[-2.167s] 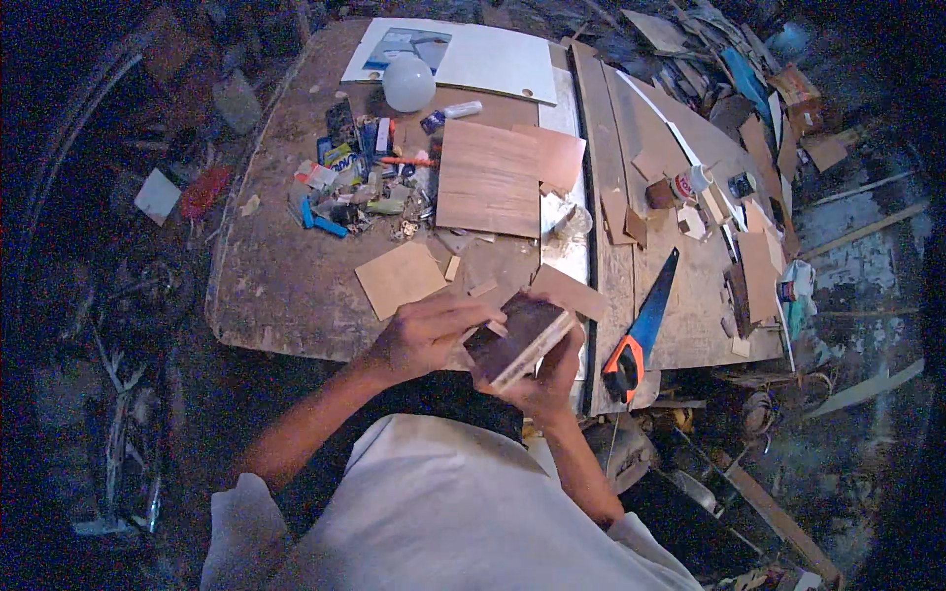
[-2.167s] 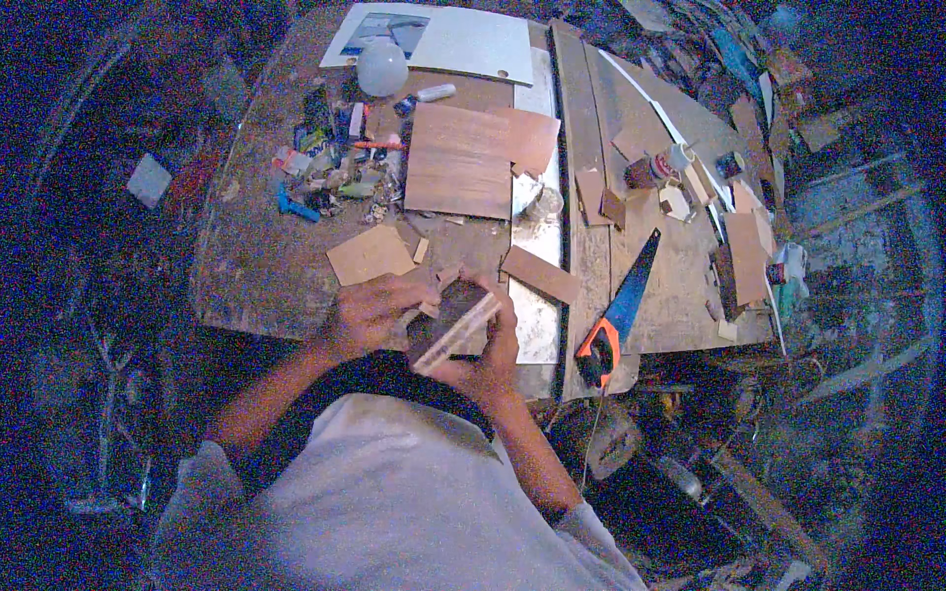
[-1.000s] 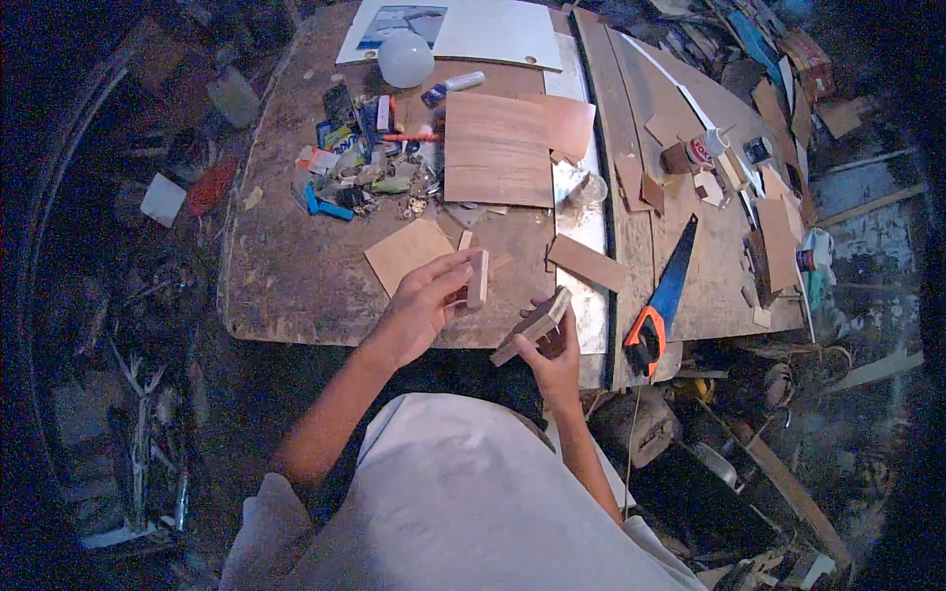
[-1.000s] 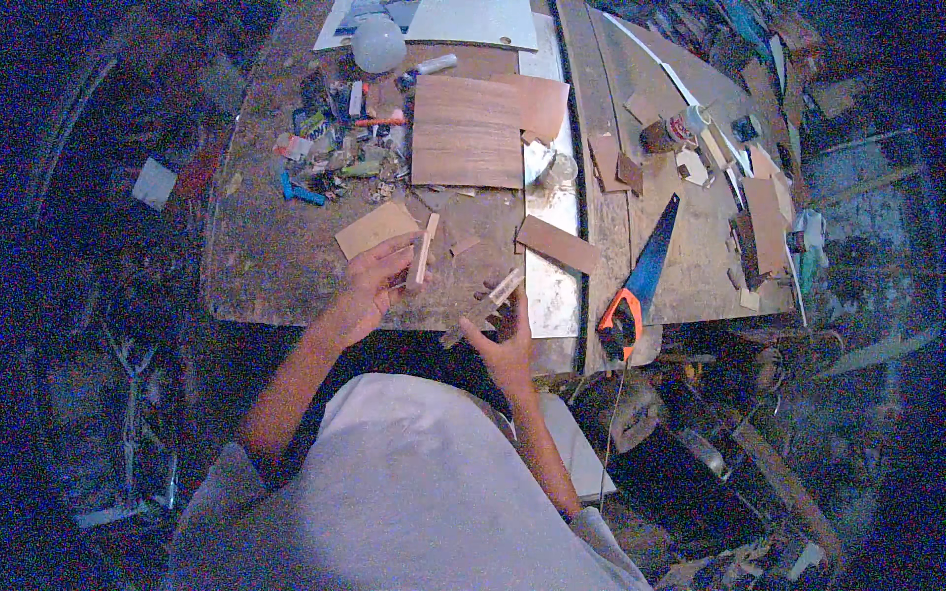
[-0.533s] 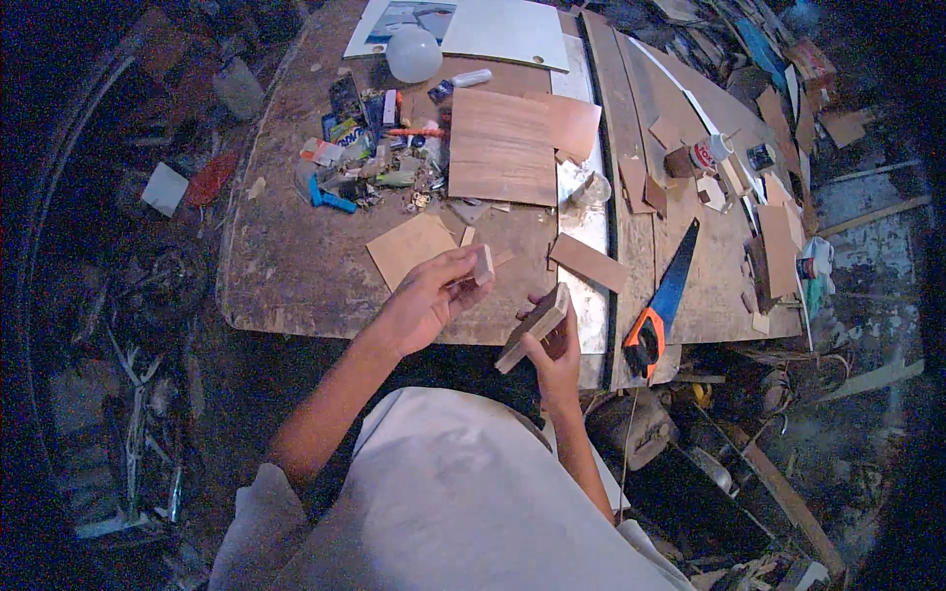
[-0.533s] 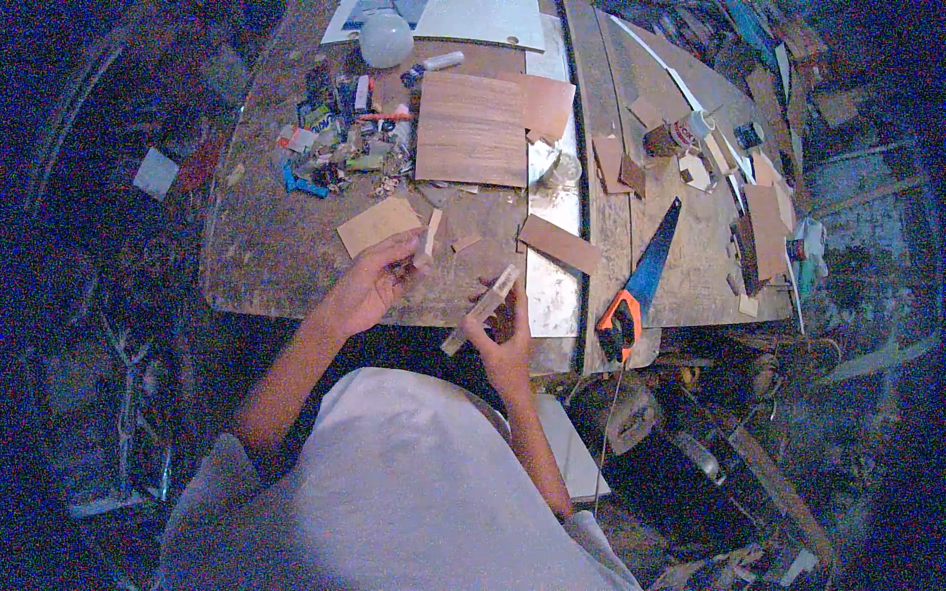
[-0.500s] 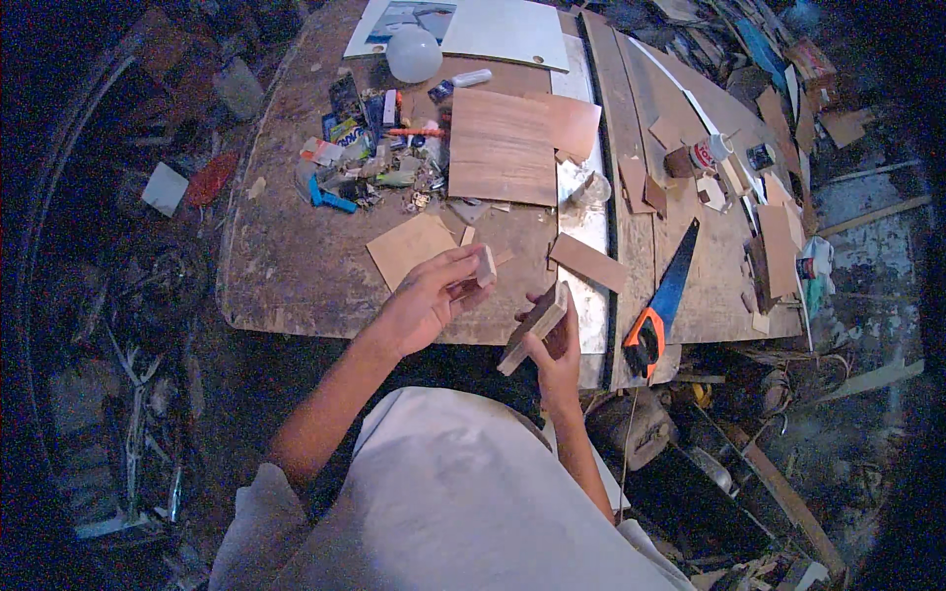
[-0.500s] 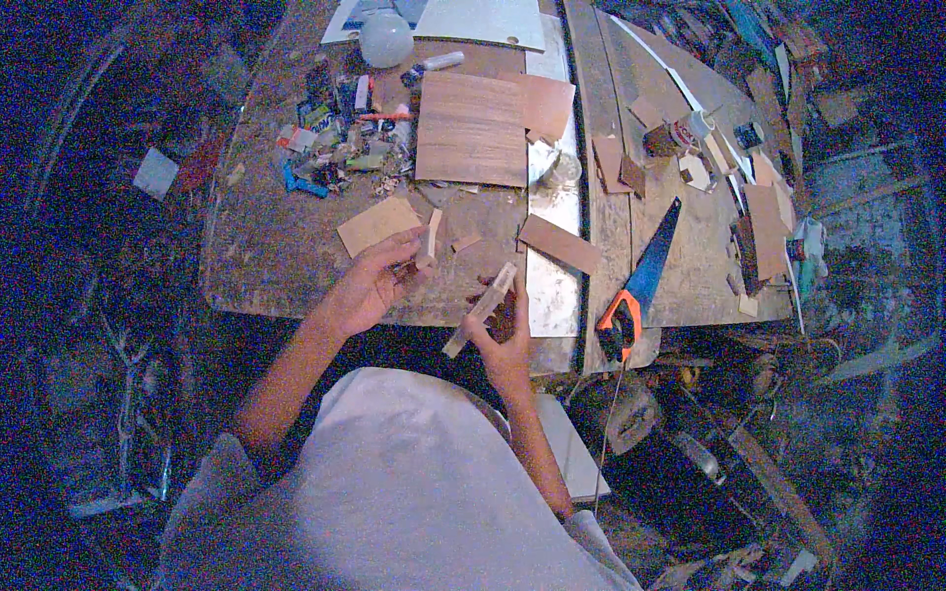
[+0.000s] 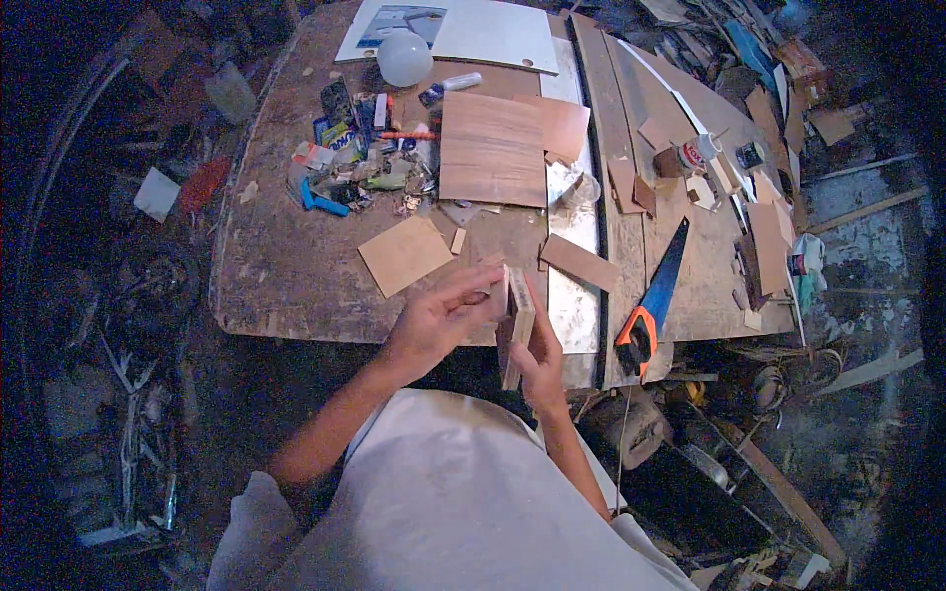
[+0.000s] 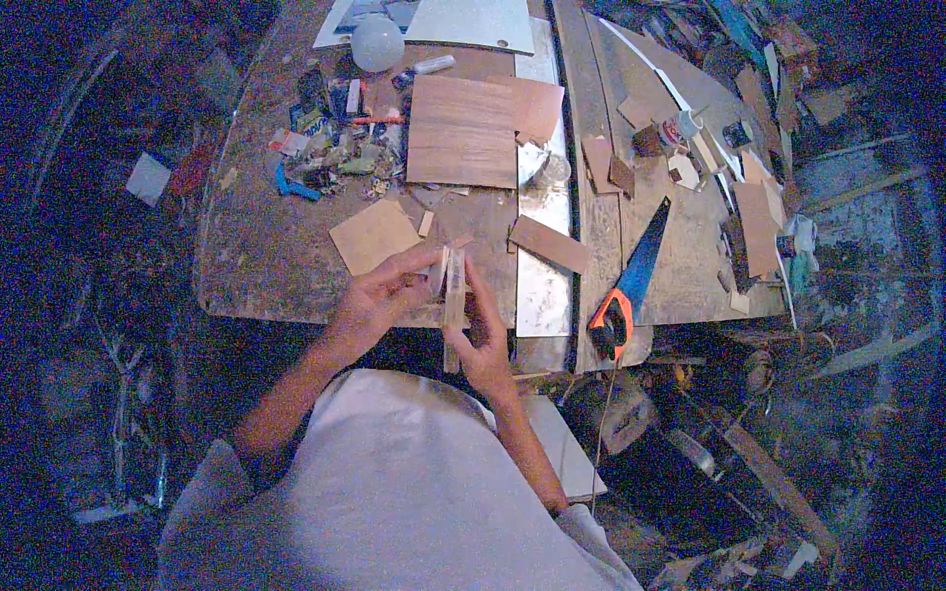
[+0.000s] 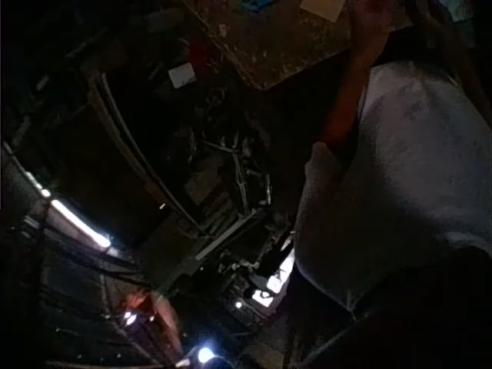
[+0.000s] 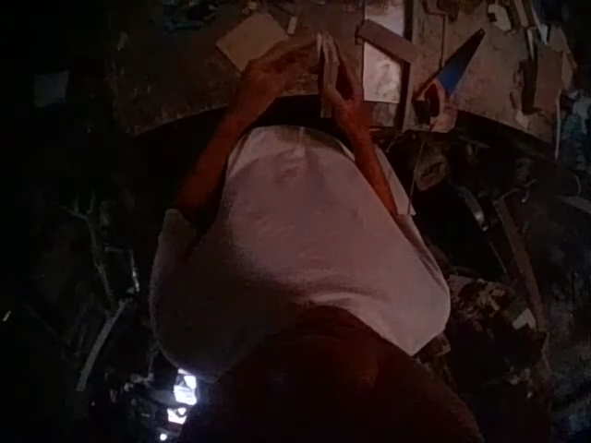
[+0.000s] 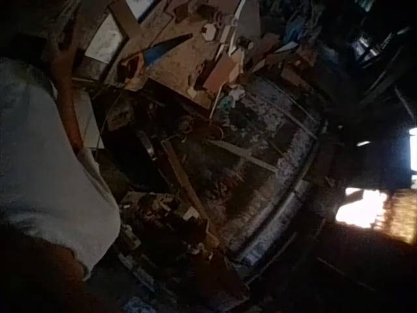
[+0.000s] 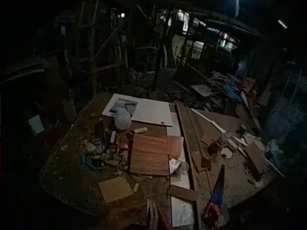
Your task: Sawing a piece of wood and sanding wood scraps in a workshop.
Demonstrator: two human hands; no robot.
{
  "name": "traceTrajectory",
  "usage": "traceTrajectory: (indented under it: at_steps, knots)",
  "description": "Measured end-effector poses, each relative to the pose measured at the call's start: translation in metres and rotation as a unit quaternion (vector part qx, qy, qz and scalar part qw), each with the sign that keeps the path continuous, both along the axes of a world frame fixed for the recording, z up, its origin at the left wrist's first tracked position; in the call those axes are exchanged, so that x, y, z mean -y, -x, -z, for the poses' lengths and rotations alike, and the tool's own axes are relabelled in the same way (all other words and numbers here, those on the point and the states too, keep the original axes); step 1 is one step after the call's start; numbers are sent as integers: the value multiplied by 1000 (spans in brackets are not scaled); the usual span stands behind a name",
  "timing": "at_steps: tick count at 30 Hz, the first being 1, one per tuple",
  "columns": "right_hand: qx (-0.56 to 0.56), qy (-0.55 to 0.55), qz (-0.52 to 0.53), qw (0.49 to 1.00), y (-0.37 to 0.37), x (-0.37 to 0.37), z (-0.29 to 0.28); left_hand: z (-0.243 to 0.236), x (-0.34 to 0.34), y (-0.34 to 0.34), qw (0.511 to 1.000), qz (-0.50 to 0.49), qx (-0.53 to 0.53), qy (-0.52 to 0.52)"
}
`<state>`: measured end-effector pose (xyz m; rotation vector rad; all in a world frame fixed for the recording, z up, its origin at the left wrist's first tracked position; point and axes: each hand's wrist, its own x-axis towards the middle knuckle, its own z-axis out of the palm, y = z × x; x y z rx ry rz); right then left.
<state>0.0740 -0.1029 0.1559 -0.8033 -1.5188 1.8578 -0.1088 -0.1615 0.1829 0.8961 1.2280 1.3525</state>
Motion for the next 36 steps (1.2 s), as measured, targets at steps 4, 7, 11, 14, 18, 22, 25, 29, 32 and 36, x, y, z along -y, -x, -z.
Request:
traceTrajectory:
  at_steps: [4, 7, 11, 14, 18, 22, 25, 29, 32, 36]
  knots:
    - [6, -3, 10, 1000, -1, 4, -2, -8, 5, -5, 997, -1, -31, -68]
    - [-6, -43, 8, 999, 4, 6, -12, 1, 6, -5, 996, -12, -59, -68]
    - [-16, -24, 32, 999, 11, 9, -23, 0, 5, -9, 999, -25, 39, -8]
    - [0, -44, 54, 998, 15, 9, -21, 5, 5, -19, 998, -61, 28, -17]
    - [7, -22, 61, 998, 15, 10, -28, -5, 8, -26, 991, -63, 119, -4]
    - [13, -36, 61, 997, 13, 12, -29, -11, 9, -31, 990, -72, 119, -26]
    - [2, -34, 65, 997, 15, 13, -33, -12, 8, -31, 989, -73, 124, -24]
    - [19, -40, 66, 997, 15, 13, -31, -11, 8, -35, 986, -85, 143, -18]
    - [35, -42, 64, 996, 13, 10, -28, -11, 7, -33, 989, -89, 122, -5]
    - [49, 28, 58, 997, 8, 0, -22, 3, 9, -32, 991, -89, 88, -44]
